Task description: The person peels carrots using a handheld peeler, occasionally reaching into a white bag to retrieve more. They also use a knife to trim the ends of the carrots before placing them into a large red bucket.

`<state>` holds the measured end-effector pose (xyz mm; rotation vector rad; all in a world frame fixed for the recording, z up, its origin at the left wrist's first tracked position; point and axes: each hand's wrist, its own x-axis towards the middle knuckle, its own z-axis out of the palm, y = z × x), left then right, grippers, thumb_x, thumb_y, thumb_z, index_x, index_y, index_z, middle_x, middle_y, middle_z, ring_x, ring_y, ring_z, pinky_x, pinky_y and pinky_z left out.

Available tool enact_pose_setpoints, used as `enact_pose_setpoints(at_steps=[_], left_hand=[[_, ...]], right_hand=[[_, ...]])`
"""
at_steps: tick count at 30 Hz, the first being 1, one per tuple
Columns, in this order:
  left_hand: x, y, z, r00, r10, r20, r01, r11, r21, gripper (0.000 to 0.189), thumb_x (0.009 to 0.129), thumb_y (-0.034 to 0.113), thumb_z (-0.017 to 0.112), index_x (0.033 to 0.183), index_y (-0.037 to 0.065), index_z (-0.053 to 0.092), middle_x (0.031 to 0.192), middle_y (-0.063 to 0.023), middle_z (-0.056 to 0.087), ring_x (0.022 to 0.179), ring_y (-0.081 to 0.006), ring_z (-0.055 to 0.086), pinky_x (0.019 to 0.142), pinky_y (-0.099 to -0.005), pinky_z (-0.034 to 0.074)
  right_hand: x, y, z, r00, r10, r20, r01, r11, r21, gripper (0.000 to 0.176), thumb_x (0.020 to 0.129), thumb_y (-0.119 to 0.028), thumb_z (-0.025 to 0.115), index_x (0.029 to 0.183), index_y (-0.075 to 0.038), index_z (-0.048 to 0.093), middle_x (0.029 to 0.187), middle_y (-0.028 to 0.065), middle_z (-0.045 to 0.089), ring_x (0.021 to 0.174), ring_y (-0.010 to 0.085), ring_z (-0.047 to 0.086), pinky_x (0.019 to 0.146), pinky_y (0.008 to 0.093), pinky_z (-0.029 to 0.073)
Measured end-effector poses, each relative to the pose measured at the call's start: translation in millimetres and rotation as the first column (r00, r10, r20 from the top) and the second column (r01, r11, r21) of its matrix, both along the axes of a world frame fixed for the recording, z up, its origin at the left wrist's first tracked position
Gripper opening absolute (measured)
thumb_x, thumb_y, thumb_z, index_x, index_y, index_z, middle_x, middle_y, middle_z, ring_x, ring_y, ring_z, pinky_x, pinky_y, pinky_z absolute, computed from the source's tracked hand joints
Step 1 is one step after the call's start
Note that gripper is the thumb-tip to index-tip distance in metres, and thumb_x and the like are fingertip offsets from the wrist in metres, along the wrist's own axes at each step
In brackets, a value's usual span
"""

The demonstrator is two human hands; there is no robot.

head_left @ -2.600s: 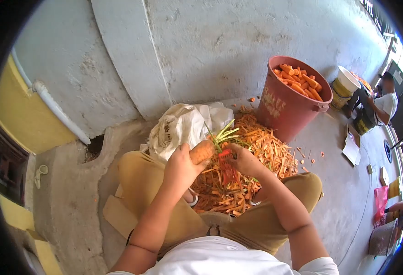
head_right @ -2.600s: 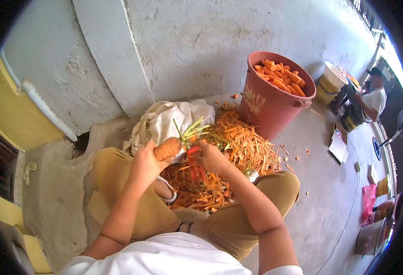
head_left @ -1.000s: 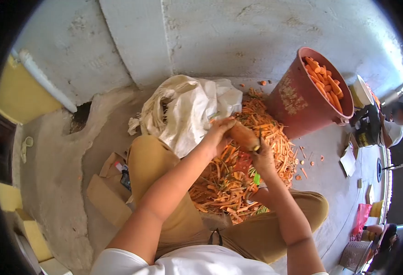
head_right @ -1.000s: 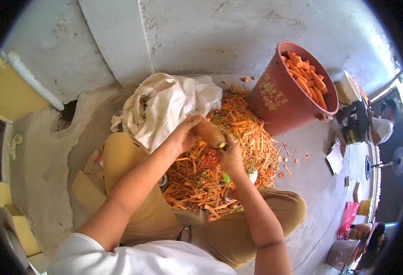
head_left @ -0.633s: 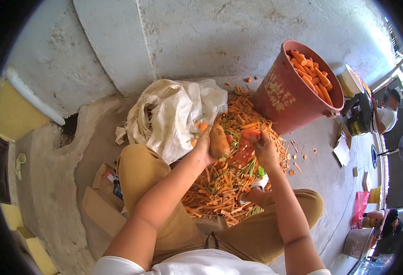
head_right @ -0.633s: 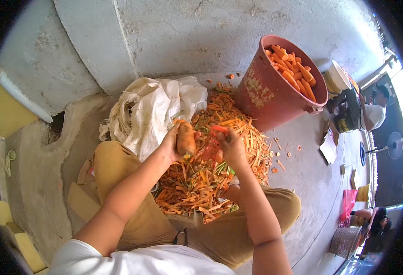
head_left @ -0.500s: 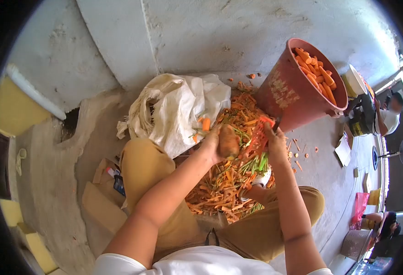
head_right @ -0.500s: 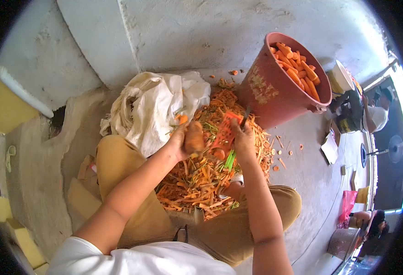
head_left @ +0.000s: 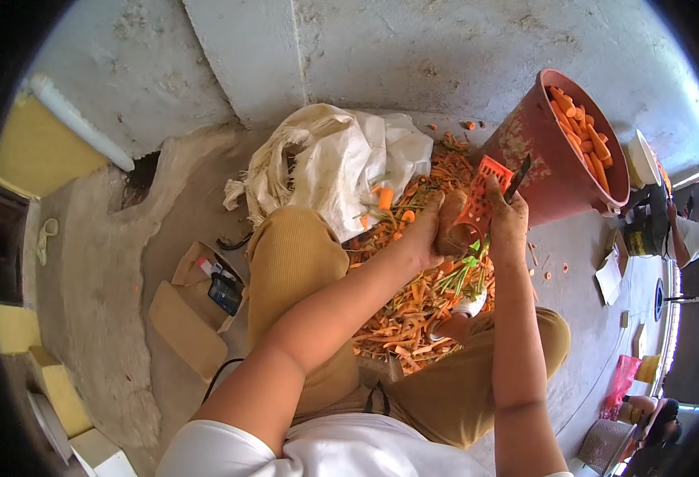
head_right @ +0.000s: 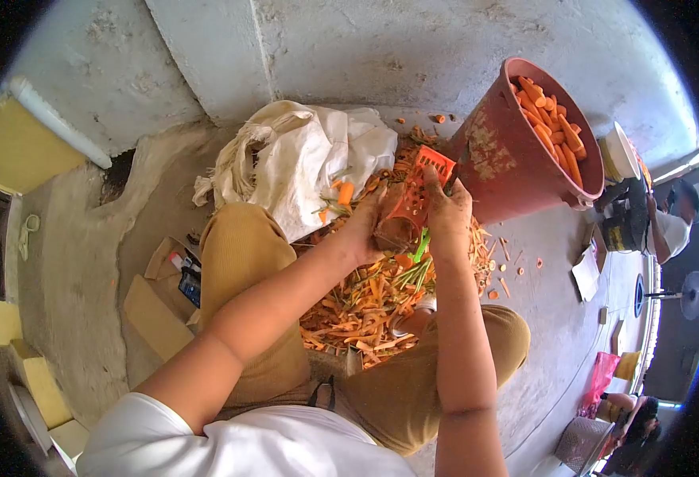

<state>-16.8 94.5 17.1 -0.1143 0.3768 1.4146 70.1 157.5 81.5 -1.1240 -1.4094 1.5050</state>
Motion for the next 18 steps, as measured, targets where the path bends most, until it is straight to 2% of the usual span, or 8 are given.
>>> enact_pose_setpoints(at_steps=[3, 6, 9, 10, 12, 13, 16, 18], left_hand=[[-3.9, 4.8, -12.7, 0.994, -0.097, -0.052, 0.099, 0.994, 0.036, 0.035, 0.09, 0.036, 0.029, 0.108, 0.012, 0.047, 0.1, -0.0063, 0.055, 0.086, -0.0194, 0.056, 0.07, -0.0355, 0.049], [-4.5, 6.5, -17.2, 0.982, -0.083, -0.168, 0.08, 0.996, -0.025, 0.043, 0.085, 0.049, 0.034, 0.101, 0.012, 0.05, 0.088, -0.0039, 0.058, 0.07, -0.017, 0.057, 0.055, -0.0311, 0.049], [-10.2, -4.5, 10.1, 0.984, -0.058, -0.166, 0.048, 0.997, -0.061, 0.033, 0.089, 0.034, 0.031, 0.104, 0.011, 0.049, 0.093, -0.0055, 0.057, 0.079, -0.0184, 0.057, 0.066, -0.0347, 0.049], [-11.8, -5.8, 13.6, 0.987, -0.052, -0.151, 0.043, 0.997, -0.061, 0.031, 0.089, 0.031, 0.031, 0.105, 0.011, 0.049, 0.093, -0.0057, 0.057, 0.08, -0.0186, 0.057, 0.068, -0.0355, 0.05], [-10.3, -1.0, 8.6, 0.996, -0.055, -0.075, 0.053, 0.998, -0.024, 0.029, 0.089, 0.03, 0.032, 0.104, 0.011, 0.05, 0.09, -0.0054, 0.057, 0.078, -0.0185, 0.058, 0.068, -0.0361, 0.05], [-10.2, 0.1, 8.3, 0.997, -0.061, -0.053, 0.061, 0.998, -0.002, 0.029, 0.089, 0.029, 0.033, 0.103, 0.012, 0.051, 0.085, -0.0056, 0.058, 0.075, -0.0191, 0.057, 0.066, -0.0361, 0.049], [-9.7, -6.7, 9.0, 0.985, -0.144, -0.09, 0.143, 0.99, -0.018, 0.035, 0.083, 0.041, 0.044, 0.098, 0.01, 0.054, 0.085, -0.0041, 0.059, 0.069, -0.0166, 0.057, 0.059, -0.0301, 0.049], [-10.9, -8.6, 9.2, 0.986, -0.14, -0.095, 0.144, 0.989, 0.034, 0.034, 0.084, 0.039, 0.044, 0.1, 0.01, 0.053, 0.084, -0.0043, 0.059, 0.068, -0.017, 0.057, 0.059, -0.0312, 0.048]], right_hand=[[0.7, 2.6, 0.4, 0.998, -0.003, 0.061, 0.001, 0.999, 0.033, 0.025, 0.077, -0.022, 0.062, 0.091, -0.001, 0.056, 0.08, 0.0037, 0.06, 0.064, 0.0091, 0.054, 0.058, 0.0228, 0.045], [0.7, -1.9, 2.8, 0.998, 0.028, 0.048, -0.028, 1.0, 0.007, 0.024, 0.076, -0.022, 0.063, 0.089, -0.002, 0.056, 0.077, 0.003, 0.059, 0.062, 0.0081, 0.053, 0.056, 0.0224, 0.044], [-2.4, -10.2, -4.9, 0.985, 0.125, 0.115, -0.133, 0.989, 0.065, 0.022, 0.076, -0.02, 0.063, 0.088, -0.003, 0.056, 0.076, 0.0027, 0.059, 0.061, 0.0071, 0.052, 0.056, 0.0215, 0.043], [-3.6, -12.2, -3.4, 0.987, 0.112, 0.117, -0.12, 0.991, 0.062, 0.022, 0.076, -0.02, 0.063, 0.088, -0.003, 0.056, 0.075, 0.0028, 0.059, 0.061, 0.007, 0.052, 0.055, 0.0214, 0.043], [-3.0, -14.1, 3.1, 0.99, 0.074, 0.122, -0.082, 0.995, 0.061, 0.021, 0.076, -0.019, 0.063, 0.088, -0.003, 0.056, 0.075, 0.0029, 0.059, 0.061, 0.0067, 0.052, 0.055, 0.0212, 0.043], [0.8, -3.9, -4.1, 0.997, 0.038, 0.074, -0.047, 0.991, 0.125, 0.019, 0.077, -0.017, 0.062, 0.087, -0.002, 0.056, 0.075, 0.0034, 0.059, 0.059, 0.0074, 0.053, 0.053, 0.0216, 0.044], [13.2, 12.9, 0.7, 0.994, -0.095, -0.055, 0.096, 0.995, 0.024, 0.018, 0.077, -0.016, 0.062, 0.084, -0.002, 0.055, 0.074, 0.0036, 0.059, 0.058, 0.0078, 0.053, 0.052, 0.022, 0.044], [13.3, 7.7, 8.8, 0.994, -0.089, -0.062, 0.092, 0.995, 0.043, 0.019, 0.077, -0.018, 0.062, 0.081, -0.001, 0.054, 0.071, 0.0026, 0.058, 0.056, 0.0071, 0.052, 0.049, 0.0214, 0.043]])
